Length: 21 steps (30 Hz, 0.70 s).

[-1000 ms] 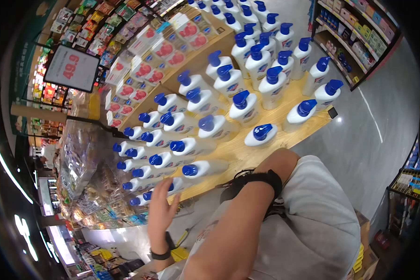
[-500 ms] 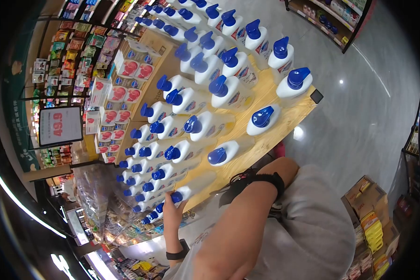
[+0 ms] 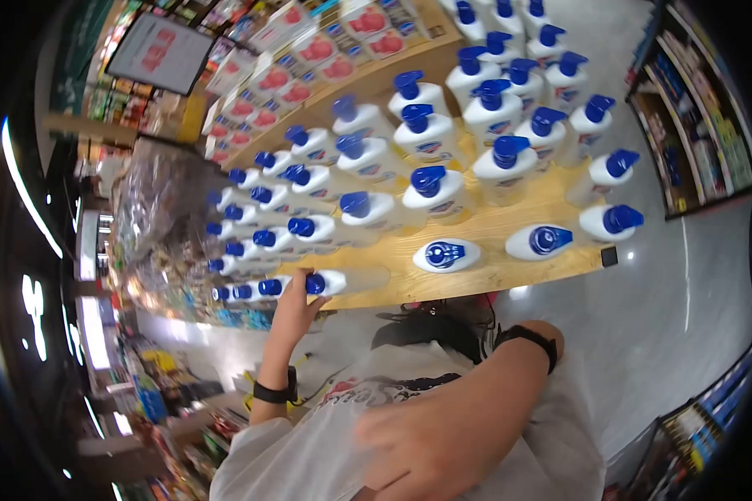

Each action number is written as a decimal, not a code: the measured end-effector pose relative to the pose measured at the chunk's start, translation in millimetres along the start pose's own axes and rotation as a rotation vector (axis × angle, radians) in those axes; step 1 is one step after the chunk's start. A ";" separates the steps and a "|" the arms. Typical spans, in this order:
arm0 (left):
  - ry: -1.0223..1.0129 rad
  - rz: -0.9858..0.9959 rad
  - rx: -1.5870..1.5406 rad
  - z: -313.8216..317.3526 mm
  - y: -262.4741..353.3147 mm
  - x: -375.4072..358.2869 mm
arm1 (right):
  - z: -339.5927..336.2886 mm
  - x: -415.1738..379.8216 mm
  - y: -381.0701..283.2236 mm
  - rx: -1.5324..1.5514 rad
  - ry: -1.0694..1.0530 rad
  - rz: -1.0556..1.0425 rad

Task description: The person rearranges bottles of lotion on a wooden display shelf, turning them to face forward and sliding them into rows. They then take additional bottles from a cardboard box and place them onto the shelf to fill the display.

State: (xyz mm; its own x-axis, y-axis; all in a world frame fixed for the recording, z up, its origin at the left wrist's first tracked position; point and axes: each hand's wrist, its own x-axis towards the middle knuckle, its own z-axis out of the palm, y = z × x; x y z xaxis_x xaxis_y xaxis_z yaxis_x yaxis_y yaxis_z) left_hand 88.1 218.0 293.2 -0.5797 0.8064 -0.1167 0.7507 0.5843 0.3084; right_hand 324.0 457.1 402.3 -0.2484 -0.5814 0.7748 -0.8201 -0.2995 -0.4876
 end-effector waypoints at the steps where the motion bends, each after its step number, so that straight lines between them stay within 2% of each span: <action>1: 0.002 -0.004 -0.013 -0.4 0.7 -0.5 | -0.6 1.5 2.0 -0.003 -0.019 0.003; 3: 0.003 -0.004 -0.039 -1.4 2.8 -0.4 | 4.6 3.7 6.0 0.081 0.188 -0.045; 5: 0.005 -0.014 -0.105 1.1 -1.1 -1.0 | 11.2 11.9 13.2 0.199 0.217 -0.093; 8: 0.011 -0.010 -0.174 1.3 -2.4 -1.1 | 14.7 16.3 20.7 0.204 0.261 -0.091; 10: 0.019 -0.003 -0.183 1.4 -4.2 -1.2 | 9.5 14.5 22.0 0.195 0.138 -0.048; 11: 0.023 0.000 -0.186 1.9 -5.1 -1.6 | 3.0 12.6 22.4 0.213 0.002 -0.017; 13: 0.031 -0.012 -0.213 2.6 -6.9 -2.3 | 7.8 15.9 28.7 0.222 0.014 -0.023; 14: 0.037 -0.014 -0.224 1.7 -6.3 -2.8 | 25.3 15.4 32.4 0.214 0.161 -0.053; 16: 0.059 -0.022 -0.259 3.5 -6.1 -4.9 | 24.4 21.9 36.3 0.245 0.199 -0.045; 17: 0.061 -0.022 -0.264 4.1 -6.4 -5.3 | 7.6 30.4 36.3 0.285 0.090 -0.011; 19: 0.059 -0.016 -0.272 3.7 -7.5 -5.2 | 3.7 35.2 41.0 0.324 0.036 0.013; 21: 0.069 -0.005 -0.305 4.6 -10.2 -6.3 | 16.3 30.4 47.7 0.342 0.096 0.013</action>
State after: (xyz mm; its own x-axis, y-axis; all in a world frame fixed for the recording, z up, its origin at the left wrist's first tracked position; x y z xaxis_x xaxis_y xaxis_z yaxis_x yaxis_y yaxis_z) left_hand 85.5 207.3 286.4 -0.6114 0.7892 -0.0577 0.6239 0.5257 0.5783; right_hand 285.7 412.8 396.0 -0.3182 -0.5181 0.7939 -0.6008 -0.5376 -0.5916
